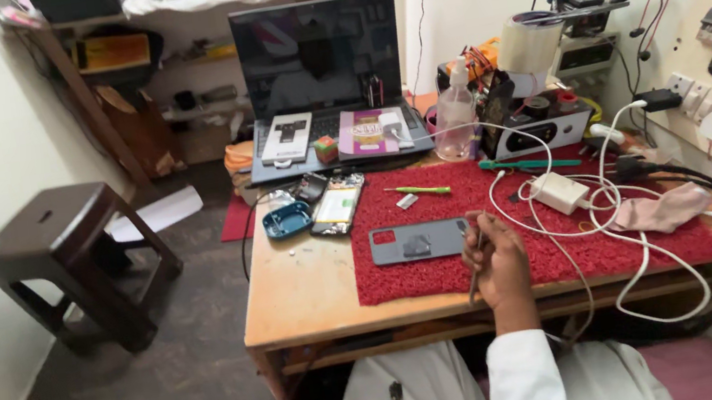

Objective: The person uses a metal spudger to pry and remove adhesive strips from the back cover of a smartphone. They then use a small metal blade to scrape residue from the cover's surface.

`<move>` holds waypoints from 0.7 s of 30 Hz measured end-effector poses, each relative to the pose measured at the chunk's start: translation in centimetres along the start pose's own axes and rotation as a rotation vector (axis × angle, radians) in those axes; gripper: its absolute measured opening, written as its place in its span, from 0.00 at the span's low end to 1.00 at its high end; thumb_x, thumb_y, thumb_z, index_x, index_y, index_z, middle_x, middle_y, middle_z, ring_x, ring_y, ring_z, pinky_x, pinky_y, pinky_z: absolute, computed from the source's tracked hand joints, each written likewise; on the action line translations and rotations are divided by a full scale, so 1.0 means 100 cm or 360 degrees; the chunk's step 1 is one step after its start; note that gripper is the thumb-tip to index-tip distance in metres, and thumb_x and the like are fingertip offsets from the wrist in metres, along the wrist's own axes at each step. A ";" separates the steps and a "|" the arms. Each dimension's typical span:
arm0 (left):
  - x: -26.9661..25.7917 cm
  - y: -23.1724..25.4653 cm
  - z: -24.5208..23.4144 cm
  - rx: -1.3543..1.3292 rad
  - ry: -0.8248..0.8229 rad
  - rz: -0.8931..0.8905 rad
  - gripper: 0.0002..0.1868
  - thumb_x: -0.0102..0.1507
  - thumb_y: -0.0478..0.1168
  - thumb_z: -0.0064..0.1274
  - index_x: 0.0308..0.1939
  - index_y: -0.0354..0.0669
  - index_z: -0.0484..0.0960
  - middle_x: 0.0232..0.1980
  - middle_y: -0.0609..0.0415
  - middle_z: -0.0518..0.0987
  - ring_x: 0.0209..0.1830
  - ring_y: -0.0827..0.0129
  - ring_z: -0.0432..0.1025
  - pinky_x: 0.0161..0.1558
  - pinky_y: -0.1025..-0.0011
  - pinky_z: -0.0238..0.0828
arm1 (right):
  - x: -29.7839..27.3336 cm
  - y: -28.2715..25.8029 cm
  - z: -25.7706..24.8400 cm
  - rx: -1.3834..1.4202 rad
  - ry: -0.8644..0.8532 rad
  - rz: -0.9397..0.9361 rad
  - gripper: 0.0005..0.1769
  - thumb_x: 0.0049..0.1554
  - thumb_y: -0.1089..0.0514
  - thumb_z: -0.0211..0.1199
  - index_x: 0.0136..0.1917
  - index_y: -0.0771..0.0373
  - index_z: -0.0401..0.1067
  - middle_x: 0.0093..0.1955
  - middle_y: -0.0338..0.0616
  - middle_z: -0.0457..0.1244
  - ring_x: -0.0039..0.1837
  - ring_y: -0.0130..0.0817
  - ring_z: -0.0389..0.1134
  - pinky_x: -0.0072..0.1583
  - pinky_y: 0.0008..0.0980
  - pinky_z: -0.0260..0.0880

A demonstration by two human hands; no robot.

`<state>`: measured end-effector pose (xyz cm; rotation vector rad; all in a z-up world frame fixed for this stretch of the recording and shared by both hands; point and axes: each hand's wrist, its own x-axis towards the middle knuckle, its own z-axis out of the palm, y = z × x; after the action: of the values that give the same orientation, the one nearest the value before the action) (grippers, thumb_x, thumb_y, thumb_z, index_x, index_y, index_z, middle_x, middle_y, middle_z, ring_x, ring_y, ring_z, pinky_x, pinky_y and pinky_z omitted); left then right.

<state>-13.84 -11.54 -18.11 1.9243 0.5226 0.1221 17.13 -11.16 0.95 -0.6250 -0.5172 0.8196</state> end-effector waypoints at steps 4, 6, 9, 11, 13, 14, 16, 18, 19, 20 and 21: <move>-0.009 -0.011 0.013 -0.0032 -0.0004 0.0006 0.14 0.68 0.46 0.55 0.53 0.44 0.85 0.47 0.46 0.85 0.48 0.59 0.81 0.52 0.65 0.76 | 0.008 -0.003 0.001 -0.0054 0.0043 0.0044 0.14 0.65 0.52 0.56 0.54 0.66 0.71 0.34 0.39 0.61 0.30 0.25 0.54 0.32 0.26 0.52; -0.025 -0.020 0.011 -0.0030 -0.0009 -0.0028 0.14 0.69 0.45 0.54 0.54 0.44 0.85 0.47 0.47 0.85 0.48 0.60 0.81 0.52 0.65 0.75 | 0.009 0.000 0.000 -0.0042 0.0037 0.0097 0.16 0.65 0.50 0.55 0.54 0.66 0.71 0.33 0.40 0.61 0.30 0.26 0.54 0.32 0.26 0.51; -0.032 -0.030 0.009 -0.0037 -0.0025 -0.0057 0.14 0.69 0.45 0.54 0.54 0.45 0.85 0.48 0.47 0.85 0.49 0.61 0.81 0.53 0.65 0.75 | 0.019 -0.001 -0.008 -0.0033 0.0034 0.0160 0.17 0.65 0.49 0.54 0.55 0.66 0.71 0.34 0.41 0.62 0.30 0.26 0.54 0.32 0.27 0.51; -0.035 -0.033 0.013 -0.0047 -0.0040 -0.0072 0.14 0.69 0.45 0.54 0.55 0.45 0.85 0.48 0.47 0.85 0.49 0.61 0.81 0.53 0.66 0.75 | 0.022 -0.001 -0.013 0.0030 0.0003 0.0201 0.18 0.64 0.49 0.53 0.55 0.65 0.72 0.33 0.41 0.62 0.30 0.26 0.54 0.32 0.27 0.52; -0.034 -0.034 0.015 -0.0056 -0.0055 -0.0080 0.14 0.69 0.44 0.53 0.56 0.45 0.84 0.48 0.48 0.85 0.49 0.62 0.81 0.54 0.66 0.75 | 0.023 0.001 -0.013 0.0075 -0.0052 0.0224 0.17 0.63 0.50 0.54 0.55 0.65 0.72 0.34 0.41 0.62 0.30 0.26 0.54 0.32 0.27 0.51; -0.030 -0.034 0.017 -0.0059 -0.0070 -0.0075 0.14 0.69 0.44 0.53 0.56 0.45 0.84 0.48 0.48 0.85 0.49 0.62 0.81 0.54 0.66 0.75 | 0.024 -0.001 -0.015 0.0091 -0.0077 0.0231 0.17 0.63 0.51 0.54 0.55 0.65 0.72 0.34 0.41 0.62 0.30 0.26 0.54 0.32 0.27 0.51; -0.022 -0.032 0.020 -0.0071 -0.0086 -0.0065 0.14 0.69 0.44 0.53 0.56 0.46 0.84 0.49 0.48 0.85 0.50 0.62 0.81 0.54 0.66 0.75 | 0.023 -0.002 -0.016 0.0071 -0.0089 0.0237 0.16 0.62 0.52 0.55 0.55 0.66 0.72 0.35 0.40 0.63 0.31 0.26 0.55 0.33 0.28 0.53; -0.016 -0.030 0.016 -0.0078 -0.0085 -0.0062 0.15 0.69 0.44 0.52 0.57 0.46 0.84 0.49 0.48 0.85 0.50 0.63 0.81 0.54 0.67 0.75 | 0.023 -0.005 -0.013 0.0035 -0.0098 0.0244 0.16 0.62 0.52 0.55 0.55 0.66 0.72 0.35 0.40 0.63 0.32 0.26 0.55 0.34 0.28 0.54; -0.014 -0.030 0.012 -0.0081 -0.0070 -0.0066 0.15 0.69 0.44 0.52 0.57 0.46 0.84 0.49 0.48 0.85 0.50 0.63 0.81 0.55 0.67 0.75 | 0.024 -0.004 -0.010 0.0009 -0.0097 0.0245 0.15 0.62 0.53 0.56 0.55 0.66 0.72 0.35 0.39 0.63 0.32 0.26 0.56 0.35 0.28 0.54; -0.013 -0.030 0.012 -0.0088 -0.0071 -0.0067 0.15 0.69 0.43 0.52 0.57 0.46 0.84 0.49 0.48 0.85 0.50 0.63 0.81 0.55 0.67 0.75 | 0.021 -0.004 -0.012 -0.0023 -0.0091 0.0253 0.15 0.63 0.53 0.56 0.56 0.66 0.72 0.36 0.39 0.63 0.33 0.26 0.56 0.35 0.28 0.54; -0.013 -0.032 0.014 -0.0094 -0.0071 -0.0071 0.15 0.69 0.43 0.52 0.58 0.46 0.84 0.49 0.49 0.85 0.50 0.64 0.81 0.55 0.67 0.75 | 0.020 -0.004 -0.013 -0.0031 -0.0110 0.0240 0.14 0.62 0.54 0.56 0.55 0.66 0.72 0.36 0.39 0.63 0.33 0.26 0.56 0.35 0.27 0.54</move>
<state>-15.48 -12.26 -21.38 1.8524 0.5262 0.0648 19.36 -10.16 0.64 -0.6609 -0.5460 0.9826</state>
